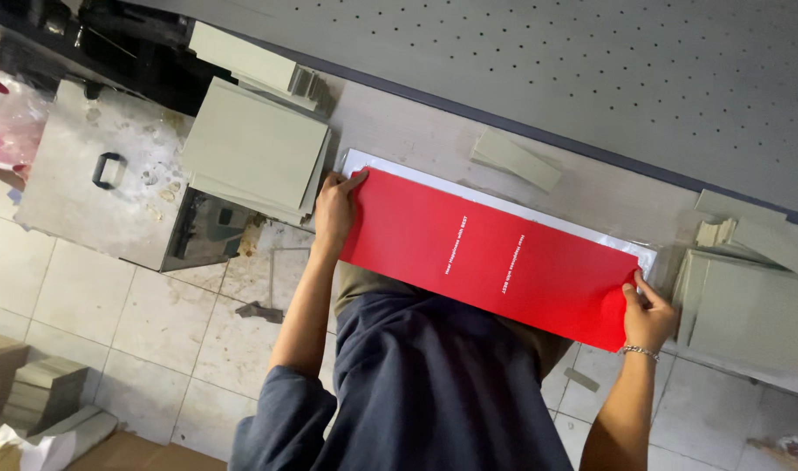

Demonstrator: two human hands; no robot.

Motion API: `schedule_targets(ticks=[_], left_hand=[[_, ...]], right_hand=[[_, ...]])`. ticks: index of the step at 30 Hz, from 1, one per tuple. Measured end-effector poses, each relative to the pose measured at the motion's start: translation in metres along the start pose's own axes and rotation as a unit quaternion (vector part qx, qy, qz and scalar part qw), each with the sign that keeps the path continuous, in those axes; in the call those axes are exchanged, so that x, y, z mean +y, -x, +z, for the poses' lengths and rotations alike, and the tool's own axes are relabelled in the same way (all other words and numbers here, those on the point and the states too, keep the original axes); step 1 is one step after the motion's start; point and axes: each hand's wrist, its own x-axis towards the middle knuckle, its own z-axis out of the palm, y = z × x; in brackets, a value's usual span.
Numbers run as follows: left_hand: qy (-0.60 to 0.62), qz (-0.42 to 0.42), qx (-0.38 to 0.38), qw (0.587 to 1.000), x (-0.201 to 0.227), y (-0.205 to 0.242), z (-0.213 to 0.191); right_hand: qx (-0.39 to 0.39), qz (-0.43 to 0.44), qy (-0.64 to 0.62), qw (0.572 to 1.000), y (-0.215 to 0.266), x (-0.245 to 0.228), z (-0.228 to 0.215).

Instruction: The person repeatedly places a red cover over a stack of beige book blocks, aligns them, and moves the assembled unit aside. They then pick up another stack of beige blocks, place it on the work surface, and repeat the process with another red cover.

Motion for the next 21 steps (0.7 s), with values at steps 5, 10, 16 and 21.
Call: schedule_targets(ticks=[5,10,16,21], left_hand=[[0.003,0.012,0.007,1.000,-0.002,-0.003,0.000],[0.014,-0.035,-0.016,0.999,0.015,0.000,-0.011],[-0.193,0.000,0.025,0.981,0.054,0.010,-0.023],[-0.273,0.122,0.115,0.947,0.038,0.022,0.042]], right_hand=[[0.002,0.007,0.002,1.000,0.001,-0.002,0.001],[0.002,-0.014,0.002,1.000,-0.001,-0.001,0.002],[0.073,-0.125,0.198,0.969,-0.013,0.031,0.015],[0.212,0.036,-0.013,0.976,0.008,-0.050,0.046]])
